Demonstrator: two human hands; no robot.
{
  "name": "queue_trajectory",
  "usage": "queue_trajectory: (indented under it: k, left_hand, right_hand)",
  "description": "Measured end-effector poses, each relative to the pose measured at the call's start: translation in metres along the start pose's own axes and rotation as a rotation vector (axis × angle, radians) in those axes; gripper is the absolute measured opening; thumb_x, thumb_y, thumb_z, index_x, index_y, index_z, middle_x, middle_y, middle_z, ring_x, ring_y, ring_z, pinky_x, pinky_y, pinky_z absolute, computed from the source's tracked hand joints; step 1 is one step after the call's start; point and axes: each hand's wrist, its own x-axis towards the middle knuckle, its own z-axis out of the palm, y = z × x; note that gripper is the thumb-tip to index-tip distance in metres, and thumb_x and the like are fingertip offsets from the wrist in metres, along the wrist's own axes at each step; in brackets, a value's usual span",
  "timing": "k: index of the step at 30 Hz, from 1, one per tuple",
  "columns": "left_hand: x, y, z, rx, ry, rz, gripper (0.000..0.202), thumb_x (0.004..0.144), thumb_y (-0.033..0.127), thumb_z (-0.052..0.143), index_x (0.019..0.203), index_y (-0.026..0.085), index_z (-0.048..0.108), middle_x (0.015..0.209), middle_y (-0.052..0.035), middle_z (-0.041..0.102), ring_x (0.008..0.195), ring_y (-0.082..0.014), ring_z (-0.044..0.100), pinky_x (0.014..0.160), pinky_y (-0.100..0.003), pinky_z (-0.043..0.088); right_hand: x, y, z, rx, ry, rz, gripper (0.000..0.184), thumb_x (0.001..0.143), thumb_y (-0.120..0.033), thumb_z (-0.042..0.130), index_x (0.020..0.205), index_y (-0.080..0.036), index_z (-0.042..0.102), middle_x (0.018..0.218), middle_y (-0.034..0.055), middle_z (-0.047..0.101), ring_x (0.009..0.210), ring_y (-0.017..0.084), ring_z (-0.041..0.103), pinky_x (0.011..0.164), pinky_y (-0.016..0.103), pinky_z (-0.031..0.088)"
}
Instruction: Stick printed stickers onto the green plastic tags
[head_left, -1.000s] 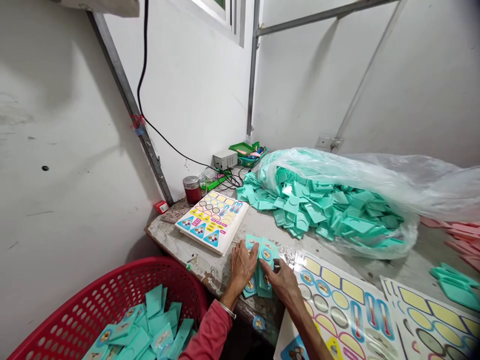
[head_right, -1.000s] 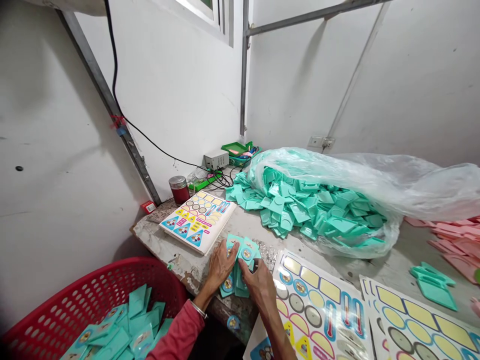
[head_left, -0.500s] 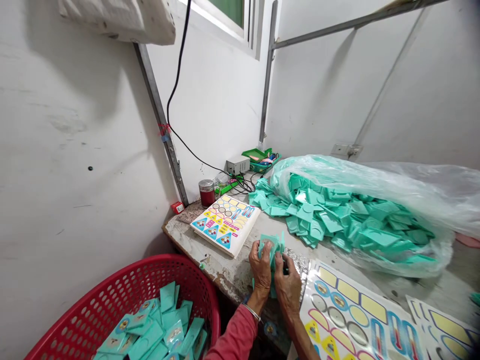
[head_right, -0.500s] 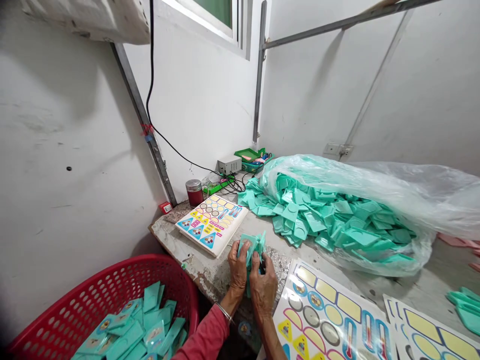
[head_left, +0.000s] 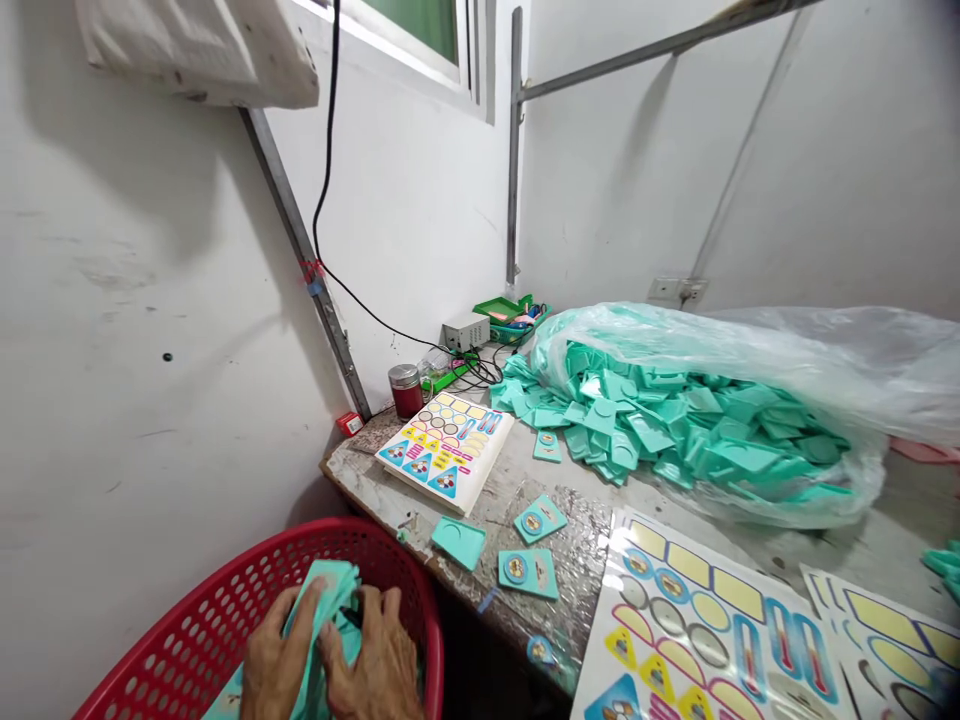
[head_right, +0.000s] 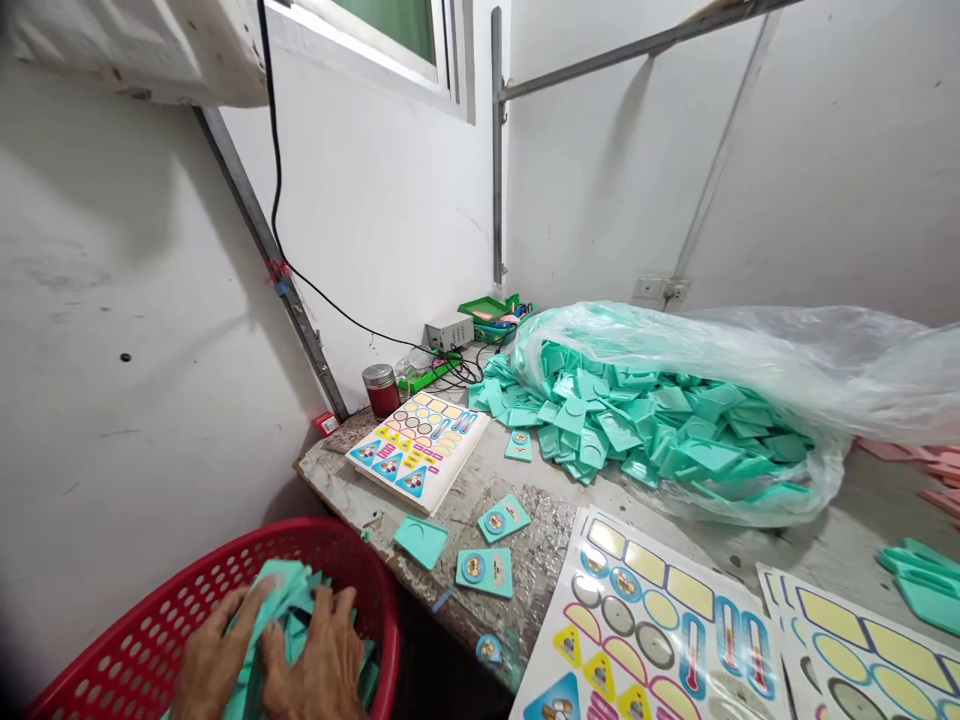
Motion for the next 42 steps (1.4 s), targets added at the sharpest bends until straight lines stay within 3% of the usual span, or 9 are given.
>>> queue_trajectory:
  k: [4, 7, 12, 15, 20, 24, 31, 38, 42]
  left_hand:
    - [0.004, -0.027, 0.013, 0.305, 0.144, 0.272, 0.045, 0.077, 0.052, 0.044, 0.09, 0.017, 0.068, 0.111, -0.0184, 0.065, 0.11, -0.0387, 0.057, 0.097, -0.059, 0.042]
    - [-0.006, 0.014, 0.062, 0.091, 0.044, 0.434, 0.038, 0.086, 0.048, 0.045, 0.098, 0.018, 0.065, 0.107, -0.012, 0.065, 0.104, -0.0266, 0.06, 0.095, -0.042, 0.049]
    - [-0.032, 0.1, 0.138, 0.364, -0.124, 0.398, 0.052, 0.08, 0.04, 0.063, 0.123, 0.013, 0.058, 0.127, -0.0156, 0.057, 0.12, -0.0333, 0.05, 0.097, -0.047, 0.045]
    - [-0.038, 0.112, 0.155, 0.489, -0.181, 0.38, 0.055, 0.075, 0.038, 0.07, 0.122, 0.013, 0.059, 0.125, -0.0158, 0.058, 0.118, -0.0359, 0.05, 0.096, -0.05, 0.043]
    - [-0.026, 0.086, 0.151, 0.445, -0.189, 0.527, 0.036, 0.08, 0.008, 0.052, 0.115, 0.013, 0.061, 0.118, -0.0126, 0.062, 0.112, -0.0266, 0.056, 0.097, -0.041, 0.046]
    - [-0.032, 0.081, 0.151, 0.31, -0.183, 0.708, 0.045, 0.082, 0.004, 0.04, 0.123, 0.012, 0.057, 0.121, -0.014, 0.064, 0.115, -0.0241, 0.058, 0.1, -0.039, 0.049]
    - [-0.083, 0.09, 0.196, 0.404, -0.436, 1.115, 0.071, 0.07, 0.002, 0.047, 0.139, 0.014, 0.048, 0.143, -0.0123, 0.052, 0.13, -0.029, 0.05, 0.108, -0.043, 0.044]
    - [-0.084, 0.09, 0.215, 0.641, -0.212, 1.248, 0.056, 0.079, -0.007, 0.041, 0.124, 0.017, 0.065, 0.128, -0.0166, 0.064, 0.113, -0.0291, 0.064, 0.097, -0.041, 0.051]
    - [-0.079, 0.101, 0.205, 0.678, -0.335, 1.273, 0.056, 0.076, -0.004, 0.045, 0.127, 0.016, 0.063, 0.127, -0.0161, 0.065, 0.111, -0.0295, 0.064, 0.093, -0.04, 0.053]
  right_hand:
    - [0.019, 0.017, -0.068, -0.213, -0.089, 0.013, 0.03, 0.077, -0.035, 0.063, 0.105, -0.024, 0.067, 0.107, 0.0082, 0.067, 0.097, 0.026, 0.066, 0.084, 0.036, 0.051]
    - [0.06, 0.032, -0.16, -0.34, 0.116, 0.134, 0.021, 0.089, -0.035, 0.05, 0.096, -0.027, 0.069, 0.099, 0.0013, 0.071, 0.094, 0.018, 0.066, 0.083, 0.027, 0.047]
    - [0.138, 0.07, -0.258, -0.508, 0.382, 0.437, 0.048, 0.091, -0.049, 0.045, 0.115, -0.01, 0.061, 0.116, 0.0229, 0.064, 0.111, 0.036, 0.06, 0.09, 0.046, 0.044]
    - [0.171, 0.092, -0.268, -0.529, 0.439, 0.558, 0.056, 0.085, -0.049, 0.056, 0.118, -0.004, 0.058, 0.123, 0.0277, 0.057, 0.114, 0.038, 0.057, 0.09, 0.048, 0.044]
    - [0.191, 0.114, -0.272, -0.475, 0.395, 0.585, 0.053, 0.082, -0.04, 0.062, 0.123, -0.008, 0.052, 0.126, 0.0206, 0.055, 0.11, 0.029, 0.057, 0.089, 0.045, 0.046]
    - [0.173, 0.119, -0.292, -0.364, 0.182, 0.336, 0.04, 0.084, -0.032, 0.053, 0.115, -0.007, 0.057, 0.11, 0.0141, 0.065, 0.099, 0.023, 0.061, 0.081, 0.032, 0.047]
    - [0.114, 0.116, -0.298, -0.362, -0.266, 0.061, 0.05, 0.056, -0.024, 0.079, 0.105, -0.023, 0.069, 0.09, -0.0006, 0.07, 0.082, 0.017, 0.063, 0.074, 0.024, 0.045]
    - [0.094, 0.119, -0.294, -0.505, -0.169, 0.156, 0.069, 0.037, -0.037, 0.09, 0.098, -0.017, 0.067, 0.108, 0.0111, 0.062, 0.096, 0.029, 0.06, 0.081, 0.035, 0.044]
    - [0.075, 0.114, -0.293, -0.405, -0.088, 0.188, 0.059, 0.044, -0.037, 0.089, 0.094, -0.02, 0.064, 0.088, 0.0012, 0.062, 0.088, 0.022, 0.057, 0.075, 0.03, 0.041]
